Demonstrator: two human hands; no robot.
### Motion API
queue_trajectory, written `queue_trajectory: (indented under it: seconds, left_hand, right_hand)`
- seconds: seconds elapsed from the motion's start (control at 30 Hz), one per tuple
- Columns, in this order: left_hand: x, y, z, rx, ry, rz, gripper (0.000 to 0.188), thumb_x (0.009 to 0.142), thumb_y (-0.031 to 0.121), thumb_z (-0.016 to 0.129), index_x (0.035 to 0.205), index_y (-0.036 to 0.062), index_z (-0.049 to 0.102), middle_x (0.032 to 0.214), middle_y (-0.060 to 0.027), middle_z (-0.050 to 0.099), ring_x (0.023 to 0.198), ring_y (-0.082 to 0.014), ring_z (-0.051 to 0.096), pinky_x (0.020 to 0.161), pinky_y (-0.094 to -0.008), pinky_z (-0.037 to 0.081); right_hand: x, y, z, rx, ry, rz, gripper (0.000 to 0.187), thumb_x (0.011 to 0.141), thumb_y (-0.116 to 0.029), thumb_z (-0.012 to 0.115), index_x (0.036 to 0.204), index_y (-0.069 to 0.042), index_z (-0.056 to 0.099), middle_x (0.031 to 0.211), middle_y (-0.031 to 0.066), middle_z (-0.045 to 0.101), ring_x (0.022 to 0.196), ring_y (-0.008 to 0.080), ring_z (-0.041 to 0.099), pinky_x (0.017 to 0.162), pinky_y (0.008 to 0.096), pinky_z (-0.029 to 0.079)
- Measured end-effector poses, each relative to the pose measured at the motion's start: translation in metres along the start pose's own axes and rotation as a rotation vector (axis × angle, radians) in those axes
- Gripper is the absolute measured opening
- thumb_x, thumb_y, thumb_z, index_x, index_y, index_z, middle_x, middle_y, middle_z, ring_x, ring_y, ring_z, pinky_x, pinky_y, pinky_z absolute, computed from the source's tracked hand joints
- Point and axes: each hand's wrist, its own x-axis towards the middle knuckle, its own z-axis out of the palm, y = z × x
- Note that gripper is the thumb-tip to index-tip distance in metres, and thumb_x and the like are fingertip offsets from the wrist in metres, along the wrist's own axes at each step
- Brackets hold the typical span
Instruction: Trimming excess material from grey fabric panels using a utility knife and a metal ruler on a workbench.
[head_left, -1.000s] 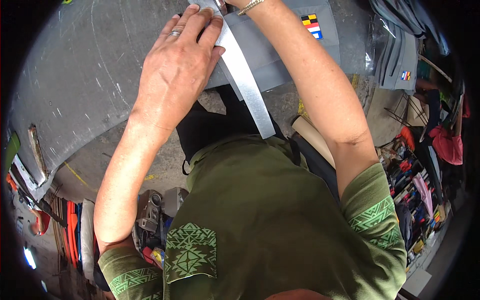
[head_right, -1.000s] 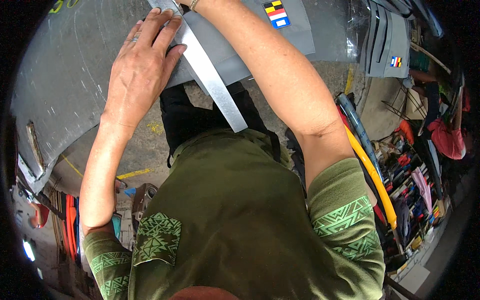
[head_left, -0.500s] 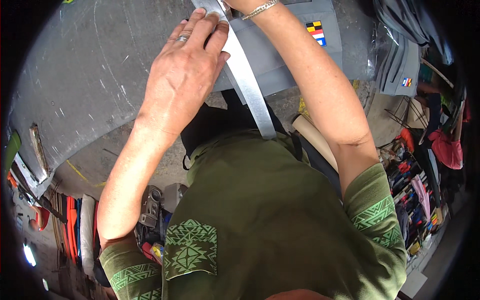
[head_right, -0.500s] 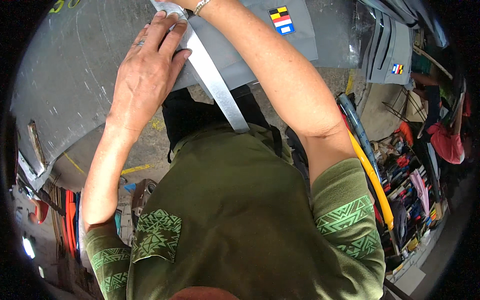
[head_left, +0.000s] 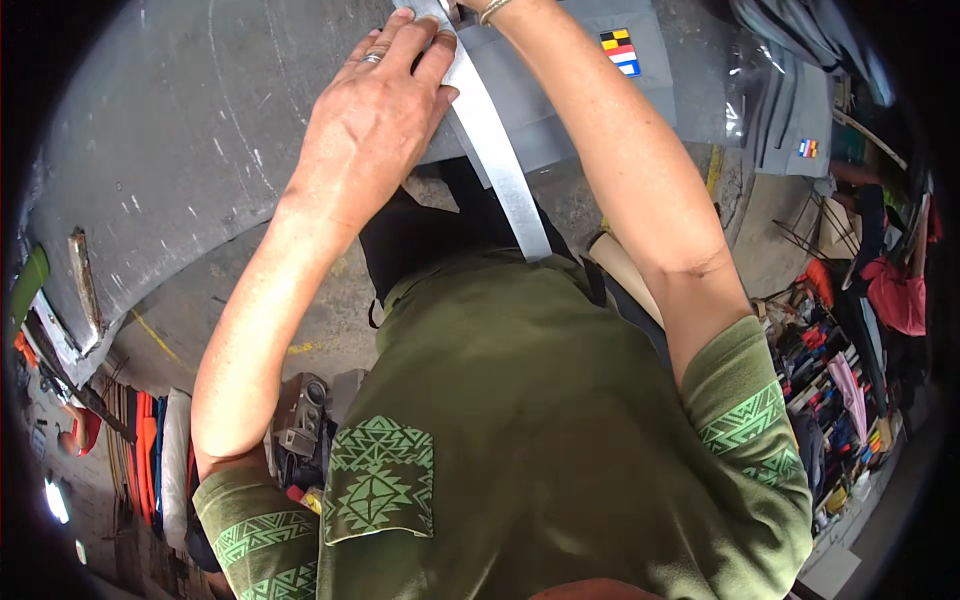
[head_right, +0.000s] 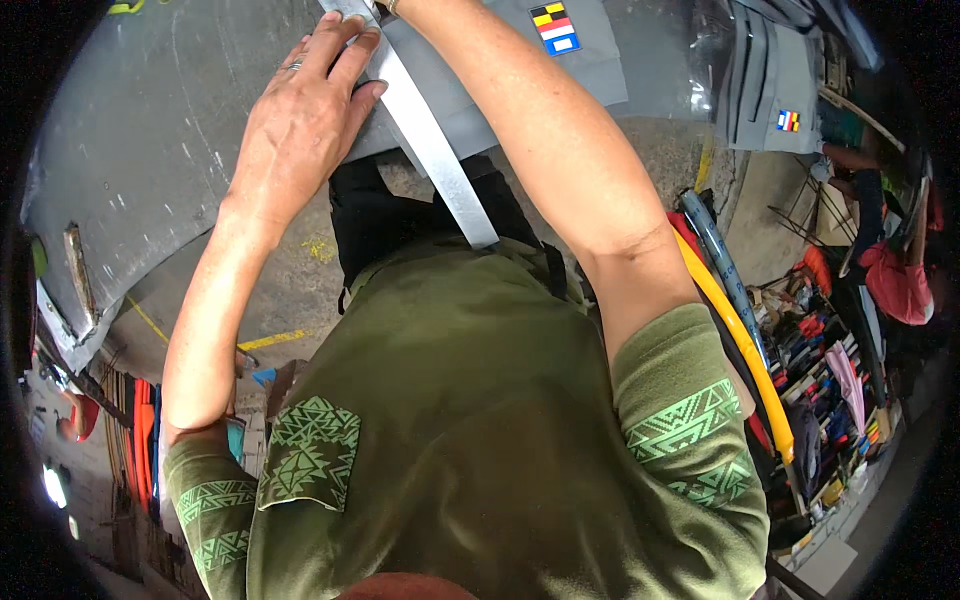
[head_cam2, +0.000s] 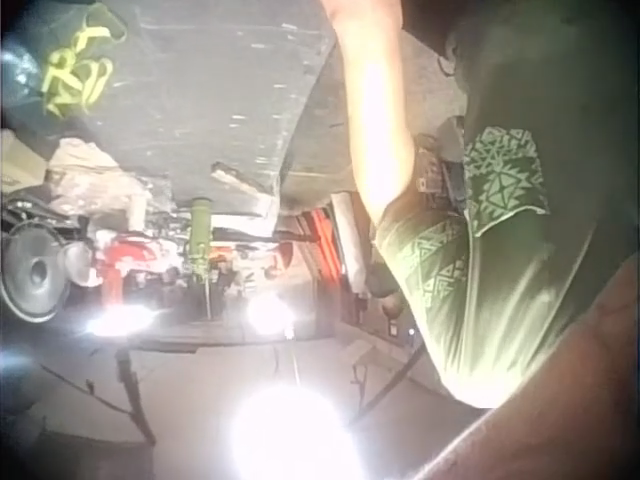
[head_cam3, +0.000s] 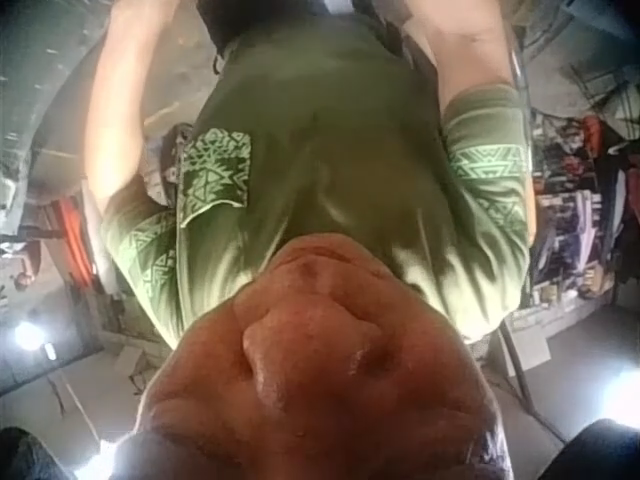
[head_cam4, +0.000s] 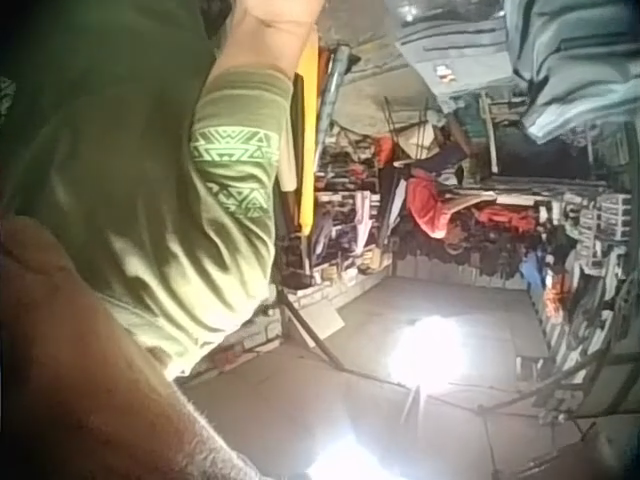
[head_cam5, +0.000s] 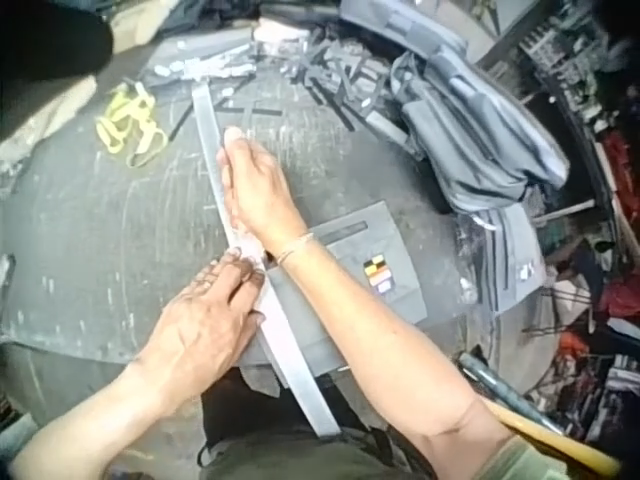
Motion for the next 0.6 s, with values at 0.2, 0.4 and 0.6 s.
queue_trajectory:
  seconds: [0.2,0.4,0.6]
  left_hand:
    - [-0.008,-0.004,0.006,-0.047,0.015,-0.013,0.042,0.097,0.020,0.068,0.135,0.0050,0.056,0.137,-0.0122,0.057,0.135,-0.0343,0.054,0.115,-0.0462,0.045]
    - [-0.021,0.009,0.005,-0.181,0.208,-0.136,0.042,0.097,0.022,0.068,0.134,0.0052,0.059,0.141,-0.0152,0.056,0.142,-0.0382,0.046,0.118,-0.0490,0.040]
    - [-0.090,0.054,0.004,-0.642,0.176,-0.562,0.021,0.099,0.020,0.069,0.111,0.0020,0.070,0.095,-0.0130,0.065,0.085,-0.0292,0.066,0.078,-0.0410,0.054]
  right_hand:
    - [-0.041,-0.103,0.020,-0.082,0.278,0.134,0.051,0.108,-0.042,0.053,0.141,-0.003,0.049,0.079,0.0003,0.056,0.047,0.0102,0.050,0.043,0.0249,0.041]
    - [-0.112,-0.132,-0.093,-0.409,0.264,0.055,0.032,0.100,-0.015,0.062,0.128,-0.002,0.056,0.106,0.0068,0.067,0.068,0.0153,0.055,0.069,0.0333,0.050]
    - [-0.257,-0.081,-0.141,0.479,0.179,0.272,0.033,0.096,-0.013,0.072,0.124,-0.004,0.059,0.114,0.0147,0.068,0.105,0.0303,0.071,0.086,0.0430,0.061]
